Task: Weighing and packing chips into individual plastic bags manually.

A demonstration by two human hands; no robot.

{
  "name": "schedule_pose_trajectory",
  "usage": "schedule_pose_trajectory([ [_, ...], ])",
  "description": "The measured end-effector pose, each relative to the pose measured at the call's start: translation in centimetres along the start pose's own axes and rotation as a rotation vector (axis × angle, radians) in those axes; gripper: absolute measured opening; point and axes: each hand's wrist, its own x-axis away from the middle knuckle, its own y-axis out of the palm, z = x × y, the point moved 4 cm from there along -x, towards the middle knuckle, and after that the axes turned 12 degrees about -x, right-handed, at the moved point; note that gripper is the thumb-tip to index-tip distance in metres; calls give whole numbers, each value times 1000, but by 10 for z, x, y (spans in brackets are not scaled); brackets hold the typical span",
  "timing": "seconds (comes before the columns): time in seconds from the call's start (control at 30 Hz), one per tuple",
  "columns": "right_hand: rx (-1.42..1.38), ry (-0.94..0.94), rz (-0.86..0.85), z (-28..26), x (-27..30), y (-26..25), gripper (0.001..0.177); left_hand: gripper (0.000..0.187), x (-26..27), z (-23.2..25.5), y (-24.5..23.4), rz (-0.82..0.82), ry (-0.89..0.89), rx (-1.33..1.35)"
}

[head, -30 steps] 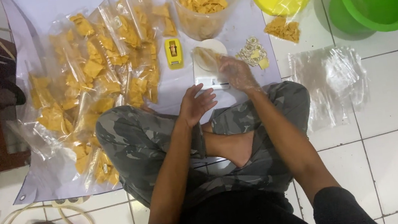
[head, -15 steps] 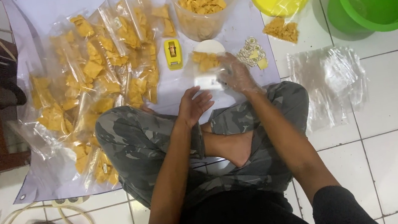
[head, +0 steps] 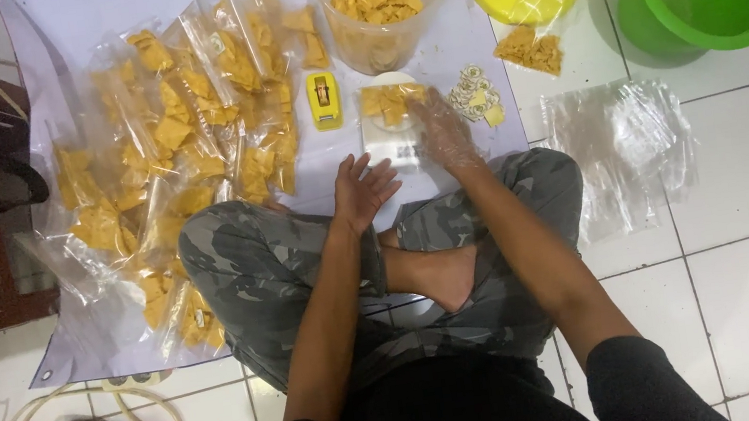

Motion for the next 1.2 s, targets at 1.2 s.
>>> schedule_pose_trajectory([
  [1.2,-358,521,-162,48,26,31,49,65,-15,-13,-40,281,-5,-65],
])
